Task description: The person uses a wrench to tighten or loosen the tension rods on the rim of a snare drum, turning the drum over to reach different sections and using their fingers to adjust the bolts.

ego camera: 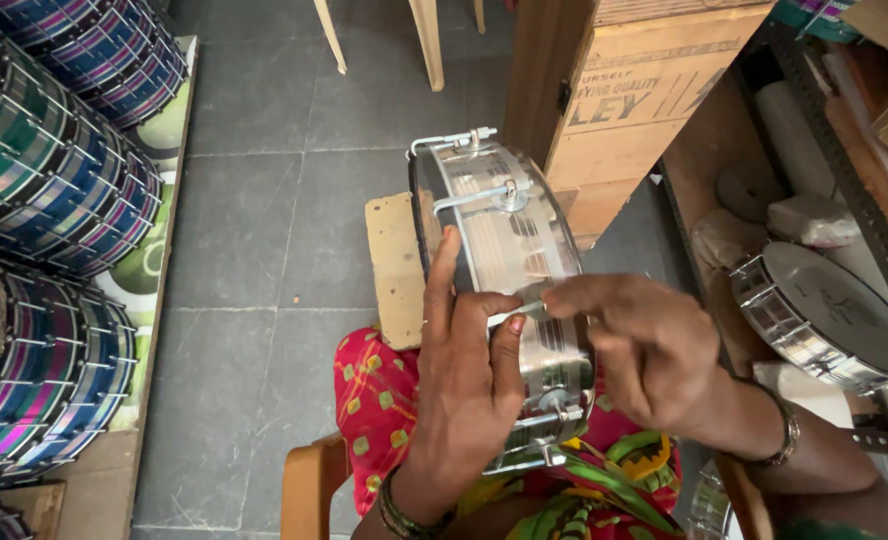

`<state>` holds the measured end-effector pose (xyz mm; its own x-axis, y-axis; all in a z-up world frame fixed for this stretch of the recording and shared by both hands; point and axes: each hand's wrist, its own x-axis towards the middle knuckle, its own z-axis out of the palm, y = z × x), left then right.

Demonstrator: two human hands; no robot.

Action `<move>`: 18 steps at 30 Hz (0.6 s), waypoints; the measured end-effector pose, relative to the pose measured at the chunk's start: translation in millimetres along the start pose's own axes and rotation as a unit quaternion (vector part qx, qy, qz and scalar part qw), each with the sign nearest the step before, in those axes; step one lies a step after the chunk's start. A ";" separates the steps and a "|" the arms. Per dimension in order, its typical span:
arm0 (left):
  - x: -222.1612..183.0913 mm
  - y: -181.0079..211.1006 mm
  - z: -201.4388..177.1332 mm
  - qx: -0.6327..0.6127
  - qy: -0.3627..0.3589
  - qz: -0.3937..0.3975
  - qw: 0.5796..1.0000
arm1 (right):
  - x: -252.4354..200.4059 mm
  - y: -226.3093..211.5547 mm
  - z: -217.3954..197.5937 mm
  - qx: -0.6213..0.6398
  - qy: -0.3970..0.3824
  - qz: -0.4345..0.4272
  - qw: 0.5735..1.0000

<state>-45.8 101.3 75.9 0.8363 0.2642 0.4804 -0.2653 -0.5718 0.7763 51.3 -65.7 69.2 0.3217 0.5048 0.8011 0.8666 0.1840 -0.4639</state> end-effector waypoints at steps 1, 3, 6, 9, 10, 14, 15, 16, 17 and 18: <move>-0.4 0.4 -0.4 -0.005 0.001 -0.001 1.000 | -9.9 4.3 3.8 0.040 0.021 -0.026 0.999; -2.7 2.7 -4.2 -0.008 0.002 0.016 1.000 | -28.0 9.3 11.3 -0.010 0.013 -0.093 0.995; 0.5 2.9 -3.6 -0.015 -0.005 0.015 1.000 | -47.0 13.8 0.8 -0.105 -0.053 -0.160 0.980; 1.1 2.3 -4.0 -0.019 -0.007 0.013 1.000 | -54.4 4.3 -18.2 -0.085 -0.103 -0.119 0.984; 1.2 2.0 -4.3 -0.019 -0.007 0.016 1.000 | -53.2 0.3 -22.0 -0.058 -0.112 -0.090 0.988; -0.7 1.2 -1.2 -0.006 -0.002 0.025 1.000 | -30.1 -1.8 -25.9 0.106 0.164 0.009 0.981; -1.3 0.7 -1.2 -0.004 -0.002 0.027 1.000 | -19.7 0.6 -33.0 0.124 0.147 0.066 0.979; -0.2 0.3 -1.7 -0.002 0.001 0.032 0.999 | -6.4 5.0 -42.0 0.141 0.129 0.120 0.974; 0.1 0.9 -2.2 -0.010 -0.003 0.025 1.000 | 5.6 7.5 -47.4 0.157 0.111 0.173 0.966; 0.1 2.0 -2.5 -0.019 -0.006 0.017 1.000 | 15.1 8.6 -47.6 0.170 0.091 0.192 0.962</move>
<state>-47.4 102.2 78.5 0.8321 0.2360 0.5018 -0.3110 -0.5506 0.7747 81.8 -96.6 95.4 0.6820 0.4404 0.5839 0.5050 0.2939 -0.8115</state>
